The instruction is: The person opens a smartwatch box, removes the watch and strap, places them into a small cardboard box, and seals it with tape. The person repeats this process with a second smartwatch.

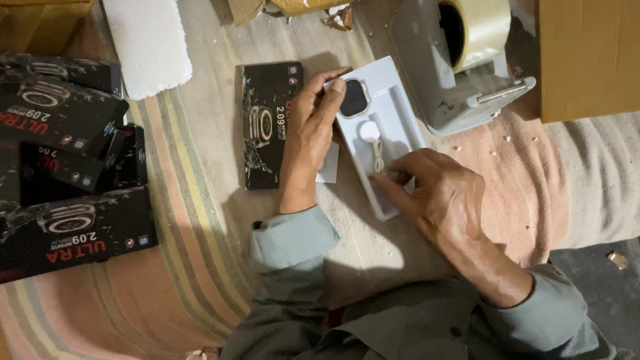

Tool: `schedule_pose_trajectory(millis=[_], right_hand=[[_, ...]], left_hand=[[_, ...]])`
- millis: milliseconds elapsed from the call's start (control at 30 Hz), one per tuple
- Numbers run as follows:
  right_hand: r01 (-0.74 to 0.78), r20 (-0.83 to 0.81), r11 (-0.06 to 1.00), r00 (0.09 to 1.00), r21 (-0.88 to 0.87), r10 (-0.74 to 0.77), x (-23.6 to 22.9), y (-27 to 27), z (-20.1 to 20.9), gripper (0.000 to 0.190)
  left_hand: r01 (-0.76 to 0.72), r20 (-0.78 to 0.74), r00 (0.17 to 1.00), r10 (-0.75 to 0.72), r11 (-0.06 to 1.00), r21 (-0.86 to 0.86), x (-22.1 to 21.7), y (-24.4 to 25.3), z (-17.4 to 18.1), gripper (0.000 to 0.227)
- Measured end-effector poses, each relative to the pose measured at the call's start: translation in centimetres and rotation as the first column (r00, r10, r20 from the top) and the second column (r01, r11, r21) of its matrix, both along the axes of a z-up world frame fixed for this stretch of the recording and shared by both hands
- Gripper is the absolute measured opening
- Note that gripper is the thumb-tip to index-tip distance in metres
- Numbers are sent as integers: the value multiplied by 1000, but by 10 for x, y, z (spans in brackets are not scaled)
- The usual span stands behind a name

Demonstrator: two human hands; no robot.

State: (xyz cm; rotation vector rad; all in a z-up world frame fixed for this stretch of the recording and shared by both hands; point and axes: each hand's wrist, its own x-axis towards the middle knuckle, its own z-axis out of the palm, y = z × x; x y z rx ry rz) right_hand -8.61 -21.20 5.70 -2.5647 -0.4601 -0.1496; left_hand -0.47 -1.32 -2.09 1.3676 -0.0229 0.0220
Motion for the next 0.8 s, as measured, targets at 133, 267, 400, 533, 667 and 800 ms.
schedule_pose_trajectory(millis=[133, 267, 400, 533, 667, 800], right_hand=[[19, -11, 961, 1000, 277, -17, -1, -9, 3, 23], [251, -120, 955, 965, 159, -234, -1, -33, -2, 21], [201, -46, 959, 980, 201, -196, 4, -49, -19, 19], [57, 14, 998, 998, 37, -58, 19, -46, -37, 25], [76, 8, 990, 997, -119, -76, 14, -28, -49, 40], [85, -106, 979, 989, -183, -106, 19, -25, -53, 41]], left_hand=[[-59, -2, 998, 59, 997, -47, 8, 19, -18, 31], [-345, 25, 933, 359, 912, -222, 13, 71, -15, 28], [-520, -127, 854, 504, 828, -208, -4, 95, 0, 37], [-550, -169, 834, 526, 820, -160, -10, 80, 21, 39], [-436, -58, 898, 436, 862, -258, -12, 64, 34, 42], [-442, -87, 897, 434, 869, -222, -9, 64, 33, 40]])
